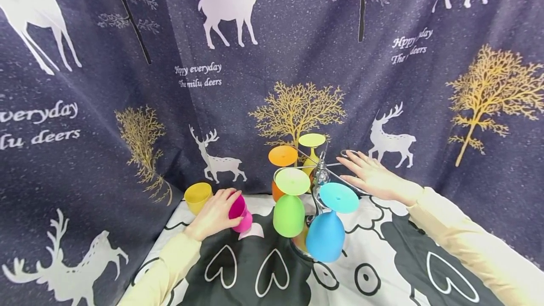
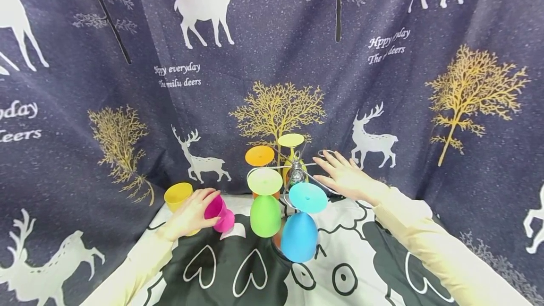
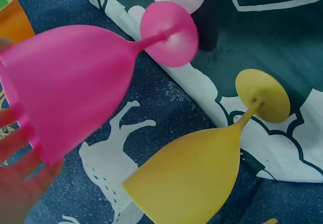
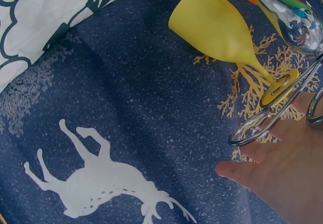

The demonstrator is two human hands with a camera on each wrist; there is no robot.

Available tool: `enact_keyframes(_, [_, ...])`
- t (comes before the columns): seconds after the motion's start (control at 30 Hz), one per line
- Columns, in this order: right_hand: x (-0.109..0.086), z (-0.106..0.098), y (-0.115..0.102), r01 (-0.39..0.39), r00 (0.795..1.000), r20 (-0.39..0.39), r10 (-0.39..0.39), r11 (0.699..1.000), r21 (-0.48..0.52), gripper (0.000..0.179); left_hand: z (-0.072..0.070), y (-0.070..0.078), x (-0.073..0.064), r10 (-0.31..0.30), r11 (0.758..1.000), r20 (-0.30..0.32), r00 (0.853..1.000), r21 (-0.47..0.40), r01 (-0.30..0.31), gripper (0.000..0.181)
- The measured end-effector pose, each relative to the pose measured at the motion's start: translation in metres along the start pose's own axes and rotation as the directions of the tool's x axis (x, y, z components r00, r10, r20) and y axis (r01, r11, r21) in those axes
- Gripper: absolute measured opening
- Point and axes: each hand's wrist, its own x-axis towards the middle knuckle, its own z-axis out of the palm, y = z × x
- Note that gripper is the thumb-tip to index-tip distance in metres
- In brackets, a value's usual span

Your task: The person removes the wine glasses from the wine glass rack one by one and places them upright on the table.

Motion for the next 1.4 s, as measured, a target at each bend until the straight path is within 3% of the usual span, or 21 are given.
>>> enact_keyframes(0.07, [0.0,0.0,0.0,0.005,1.0,-0.003,-0.005,1.0,-0.003,0.049,0.0,-0.002,0.003,-0.028,1.0,0.011,1.0,0.014,0.028,0.064])
enact_keyframes(0.33, [0.001,0.002,0.0,-0.158,0.987,0.033,0.155,0.98,0.12,0.049,0.002,-0.01,0.013,-0.122,0.992,0.069,0.99,0.026,0.12,0.063])
enact_keyframes(0.67, [0.0,0.002,0.001,-0.094,0.996,-0.001,0.094,0.994,0.061,0.045,0.004,-0.016,0.019,-0.17,0.985,0.118,0.978,0.035,0.167,0.062])
enact_keyframes(1.17, [0.003,0.001,-0.001,-0.195,0.981,0.045,0.191,0.975,0.108,0.051,0.009,-0.023,0.023,-0.22,0.976,0.181,0.959,0.035,0.217,0.062])
enact_keyframes(1.4, [0.002,0.002,-0.002,-0.185,0.982,0.046,0.181,0.978,0.098,0.05,0.013,-0.027,0.024,-0.234,0.972,0.203,0.951,0.069,0.224,0.062])
